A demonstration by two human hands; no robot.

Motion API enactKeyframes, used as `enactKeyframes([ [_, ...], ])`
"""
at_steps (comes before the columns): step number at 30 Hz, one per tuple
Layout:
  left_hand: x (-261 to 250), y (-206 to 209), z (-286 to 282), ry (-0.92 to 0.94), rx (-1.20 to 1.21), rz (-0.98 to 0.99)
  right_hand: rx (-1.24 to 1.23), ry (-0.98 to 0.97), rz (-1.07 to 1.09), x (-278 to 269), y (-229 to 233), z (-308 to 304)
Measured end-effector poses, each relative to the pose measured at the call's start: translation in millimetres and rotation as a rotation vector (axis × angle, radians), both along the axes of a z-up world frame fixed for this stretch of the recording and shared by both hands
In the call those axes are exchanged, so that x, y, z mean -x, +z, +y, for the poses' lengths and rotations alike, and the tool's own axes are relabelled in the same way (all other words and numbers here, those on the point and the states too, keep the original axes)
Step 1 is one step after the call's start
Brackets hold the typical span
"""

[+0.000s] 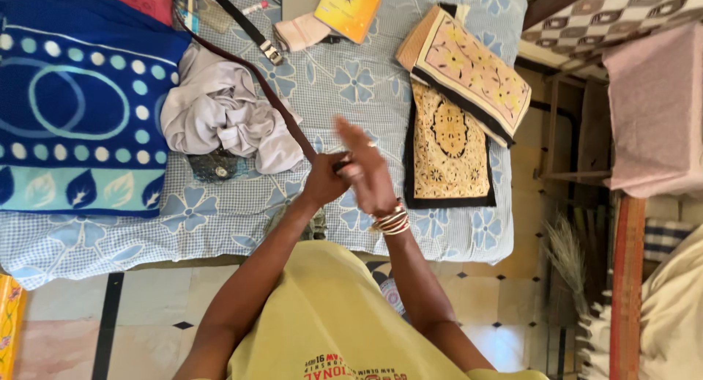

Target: The person tidies a bed by picking up several items including a paper bag, a tape dispenser, pens, a phone case, and a book, and placing them onto a desk and a storage shelf.

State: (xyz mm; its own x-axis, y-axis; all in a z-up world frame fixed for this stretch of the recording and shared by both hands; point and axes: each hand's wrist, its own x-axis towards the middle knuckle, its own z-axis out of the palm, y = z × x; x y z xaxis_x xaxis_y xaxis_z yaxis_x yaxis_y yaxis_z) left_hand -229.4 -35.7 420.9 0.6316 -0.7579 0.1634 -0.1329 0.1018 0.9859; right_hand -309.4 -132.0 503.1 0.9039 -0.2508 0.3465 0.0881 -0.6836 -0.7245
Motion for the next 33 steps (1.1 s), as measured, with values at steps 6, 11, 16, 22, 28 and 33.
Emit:
enactKeyframes([
  [6, -1.9, 46.1, 3.2, 0.018, 0.200, -0.025, -1.299, -0.213, -0.149, 18.7, -74.0, -11.3],
  [11, 0.4, 61.8, -2.3, 0.027, 0.249, -0.098, -2.186, 0.407, -0.381, 19.5, -104.6, 12.7],
  [16, 16.2, 47.0, -11.4, 0.084, 0.308, -0.037, -2.191, 0.163, -0.257, 10.2, -70.7, 28.7],
  [22, 15.4, 55.3, -6.4, 0.023, 0.325, 0.026, -2.138, 0.048, -0.272, 8.6, -50.1, 41.3],
  [28, 29.5, 32.6, -6.6, -0.085, 0.312, 0.175, -2.104, 0.063, -0.335, 16.0, -43.1, 57.6],
  [33, 50.2, 8.9, 0.2, -0.152, 0.100, 0.093, -1.960, -0.058, -0.367, 35.0, -49.1, 72.4],
])
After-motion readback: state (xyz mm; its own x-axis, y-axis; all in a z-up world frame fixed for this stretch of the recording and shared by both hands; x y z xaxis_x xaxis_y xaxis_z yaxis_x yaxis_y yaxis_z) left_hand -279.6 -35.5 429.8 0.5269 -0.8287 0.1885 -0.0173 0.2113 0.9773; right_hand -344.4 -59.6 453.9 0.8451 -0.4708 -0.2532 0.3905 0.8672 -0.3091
